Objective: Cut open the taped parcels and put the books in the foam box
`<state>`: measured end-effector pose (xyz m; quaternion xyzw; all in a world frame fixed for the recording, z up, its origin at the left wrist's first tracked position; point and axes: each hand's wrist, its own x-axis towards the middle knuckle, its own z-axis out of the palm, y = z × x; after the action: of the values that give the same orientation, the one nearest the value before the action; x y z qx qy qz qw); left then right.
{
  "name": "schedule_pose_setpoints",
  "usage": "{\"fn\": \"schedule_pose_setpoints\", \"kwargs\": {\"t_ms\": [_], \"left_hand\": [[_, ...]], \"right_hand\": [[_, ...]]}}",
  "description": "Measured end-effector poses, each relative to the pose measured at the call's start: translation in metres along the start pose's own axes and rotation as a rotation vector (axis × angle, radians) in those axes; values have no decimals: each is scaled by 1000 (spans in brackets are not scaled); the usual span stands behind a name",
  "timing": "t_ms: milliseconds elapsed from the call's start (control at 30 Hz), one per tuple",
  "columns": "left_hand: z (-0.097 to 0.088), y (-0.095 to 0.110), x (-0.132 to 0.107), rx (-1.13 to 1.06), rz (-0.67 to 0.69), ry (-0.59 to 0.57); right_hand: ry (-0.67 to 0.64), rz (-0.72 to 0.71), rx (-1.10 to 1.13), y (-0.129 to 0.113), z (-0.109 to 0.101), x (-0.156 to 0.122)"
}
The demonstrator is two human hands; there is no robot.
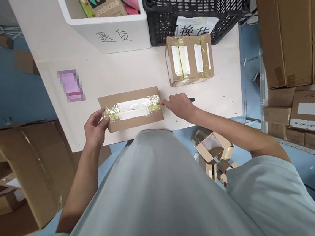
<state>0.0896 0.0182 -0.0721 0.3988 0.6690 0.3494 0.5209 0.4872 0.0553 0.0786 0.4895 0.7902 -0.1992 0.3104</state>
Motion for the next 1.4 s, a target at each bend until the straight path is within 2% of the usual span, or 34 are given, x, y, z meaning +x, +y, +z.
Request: {"fn": "schedule_pose_setpoints", "kwargs": {"t_ms": [200,467,600,733,900,1133,1233,1400], "left_hand": [[2,2,0,22,1,-1],[-1,7,3,-5,-14,-32],[-3,9,3,-15,-22,-41],[-3,8,2,-34,-25,-46],[-4,7,2,-29,-36,-76],[-6,17,0,-55,-37,-113],[-6,18,2,-67,-44,-132],[-5,13,9,-126,-56,-159]], "right_hand": [[10,-21,36,4,6,10],[70,-13,82,22,43,20],[110,-34,141,30,54,18],[134,-67,210,34,58,18],[95,-59,180,34,54,12],[86,-37,175,35,55,1],[130,-42,258,34,69,6],[228,-33,530,21,97,21]]}}
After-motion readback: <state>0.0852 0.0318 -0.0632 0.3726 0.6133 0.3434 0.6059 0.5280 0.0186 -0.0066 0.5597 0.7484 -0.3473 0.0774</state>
